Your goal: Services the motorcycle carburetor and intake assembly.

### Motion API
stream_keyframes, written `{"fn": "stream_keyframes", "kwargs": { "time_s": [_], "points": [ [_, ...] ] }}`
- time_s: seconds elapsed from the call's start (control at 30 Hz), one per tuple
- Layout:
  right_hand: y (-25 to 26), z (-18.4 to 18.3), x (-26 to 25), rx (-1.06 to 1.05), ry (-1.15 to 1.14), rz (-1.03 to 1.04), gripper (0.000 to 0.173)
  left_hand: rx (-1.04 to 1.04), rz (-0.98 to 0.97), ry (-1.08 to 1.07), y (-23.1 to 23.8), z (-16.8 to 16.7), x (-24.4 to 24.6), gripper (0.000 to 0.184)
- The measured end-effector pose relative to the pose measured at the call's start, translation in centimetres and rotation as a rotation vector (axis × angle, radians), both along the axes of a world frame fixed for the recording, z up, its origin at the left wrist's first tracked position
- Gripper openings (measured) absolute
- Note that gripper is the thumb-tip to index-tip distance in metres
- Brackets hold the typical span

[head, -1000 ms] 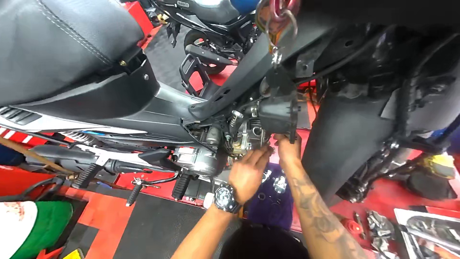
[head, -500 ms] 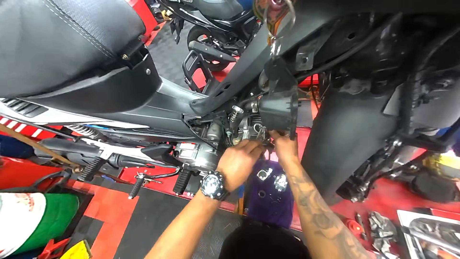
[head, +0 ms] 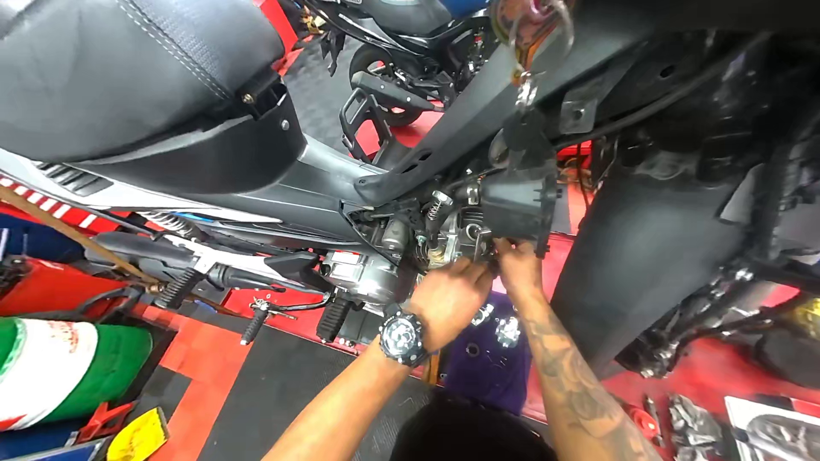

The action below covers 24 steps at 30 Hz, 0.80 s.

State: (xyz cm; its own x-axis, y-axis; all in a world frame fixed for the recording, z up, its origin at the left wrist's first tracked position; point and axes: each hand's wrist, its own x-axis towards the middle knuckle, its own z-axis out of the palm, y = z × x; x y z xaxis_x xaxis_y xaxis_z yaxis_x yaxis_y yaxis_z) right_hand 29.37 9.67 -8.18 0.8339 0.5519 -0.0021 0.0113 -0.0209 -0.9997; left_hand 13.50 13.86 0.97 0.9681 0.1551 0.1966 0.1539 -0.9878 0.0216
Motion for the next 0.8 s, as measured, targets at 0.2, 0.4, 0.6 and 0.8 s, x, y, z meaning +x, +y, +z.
{"fn": "stream_keyframes", "kwargs": {
  "time_s": [0.2,0.4,0.6,0.8],
  "points": [
    [0.1,0.1,-0.1,-0.009,-0.044,0.046,0.015,0.023,-0.052,0.111,0.5,0.8,-0.1,0.021],
    [-0.1,0.8,0.3,-0.092,-0.232,0.111,0.019,-0.185,-0.076,-0.050,1.1,-0.1,0.3,0.022],
    [0.3,0.7,0.3,-0.051,-0.221,0.125,0.018,-0.526,-0.091,-0.421,2.8,-4.6,0.3,0.027],
    [0.3,1.1,0.3,-0.079,-0.244,0.125,0.019,-0.328,-0.198,-0.426,4.8,-6.6,0.6,0.030]
  ]
}}
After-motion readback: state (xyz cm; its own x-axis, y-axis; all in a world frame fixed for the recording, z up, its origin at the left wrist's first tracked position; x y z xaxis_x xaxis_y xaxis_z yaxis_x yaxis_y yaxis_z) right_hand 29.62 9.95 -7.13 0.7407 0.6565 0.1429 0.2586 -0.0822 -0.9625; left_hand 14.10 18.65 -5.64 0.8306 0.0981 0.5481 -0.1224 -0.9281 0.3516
